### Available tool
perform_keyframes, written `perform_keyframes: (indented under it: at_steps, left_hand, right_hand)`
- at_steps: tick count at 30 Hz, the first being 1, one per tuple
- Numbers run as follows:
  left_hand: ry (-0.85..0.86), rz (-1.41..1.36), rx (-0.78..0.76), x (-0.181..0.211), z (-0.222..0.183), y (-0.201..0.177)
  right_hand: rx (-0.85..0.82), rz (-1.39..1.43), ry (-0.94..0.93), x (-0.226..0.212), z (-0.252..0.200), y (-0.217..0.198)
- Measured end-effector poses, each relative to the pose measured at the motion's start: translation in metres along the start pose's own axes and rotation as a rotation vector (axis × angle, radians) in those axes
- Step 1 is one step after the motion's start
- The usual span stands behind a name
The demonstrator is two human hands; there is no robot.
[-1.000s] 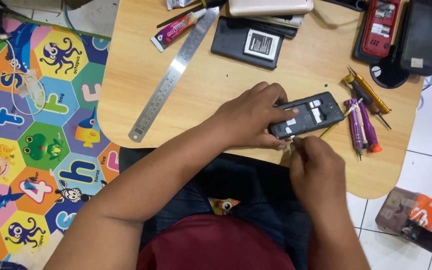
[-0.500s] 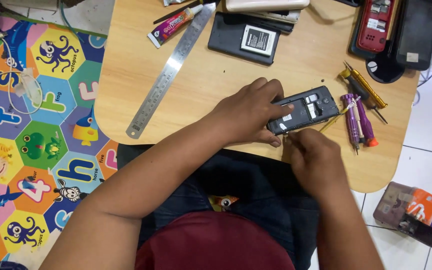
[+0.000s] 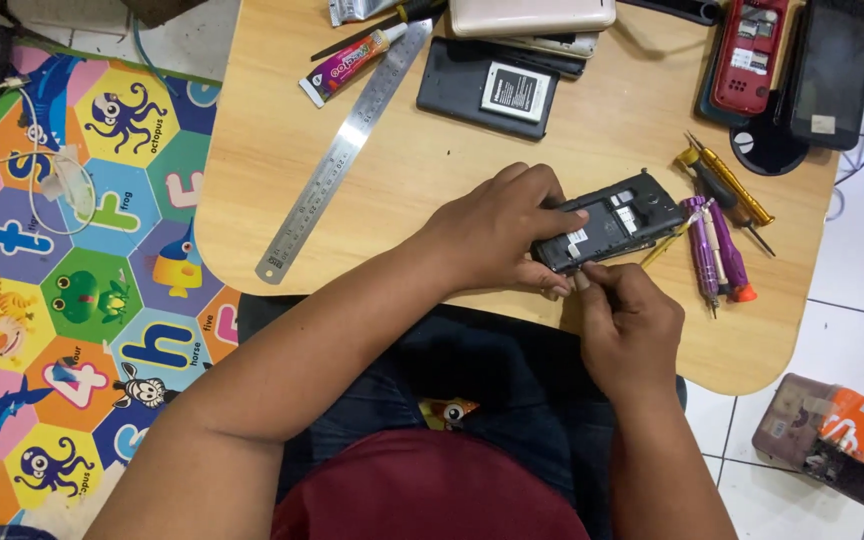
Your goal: Disassembling a smartphone by prying the internal frame from the body using a small metal tool.
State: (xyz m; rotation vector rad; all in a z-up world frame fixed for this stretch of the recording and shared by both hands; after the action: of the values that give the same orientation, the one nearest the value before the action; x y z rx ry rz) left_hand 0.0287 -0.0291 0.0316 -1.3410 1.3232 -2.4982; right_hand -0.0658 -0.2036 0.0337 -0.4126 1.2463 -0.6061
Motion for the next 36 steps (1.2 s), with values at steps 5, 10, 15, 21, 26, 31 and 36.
perform_keyframes:
  at_steps: [5, 10, 15, 21, 26, 31, 36]
  left_hand:
    - [-0.016, 0.042, -0.013, 0.003, 0.001, 0.002]
    - [-0.018, 0.059, 0.027, 0.001, 0.001, 0.007]
    - [-0.004, 0.075, 0.113, -0.005, -0.002, 0.011]
    - [0.028, 0.052, 0.154, -0.010, -0.004, 0.016]
    - [0.005, 0.079, 0.098, -0.013, -0.005, 0.020]
    - [-0.013, 0.069, 0.007, -0.009, -0.004, 0.016]
    - [-0.017, 0.082, -0.069, -0.006, -0.003, 0.014]
  right_hand:
    - [-0.123, -0.275, -0.096, -0.001, 0.000, -0.009]
    - [-0.287, -0.637, -0.062, -0.017, 0.003, -0.010]
    - [0.029, -0.165, 0.045, 0.000, -0.008, -0.002]
    - [0.175, -0.042, 0.001, -0.004, -0.014, 0.007]
    - [0.069, -0.181, -0.069, -0.004, -0.008, 0.002]
    - [-0.023, -0.416, -0.204, 0.023, -0.012, -0.015]
    - [0.009, -0.462, 0.070, 0.052, -0.008, -0.044]
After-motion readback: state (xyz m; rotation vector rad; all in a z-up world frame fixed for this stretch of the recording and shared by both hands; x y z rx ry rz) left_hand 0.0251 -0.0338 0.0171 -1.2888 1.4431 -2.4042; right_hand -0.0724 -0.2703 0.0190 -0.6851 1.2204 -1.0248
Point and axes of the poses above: each hand's wrist, its own z-axis towards the middle knuckle, its own y-axis out of the palm, x = y × z, the point moved 4 cm from there along z, towards the middle knuckle, and after that the axes turned 4 degrees about -y, right-handed, at the moved point
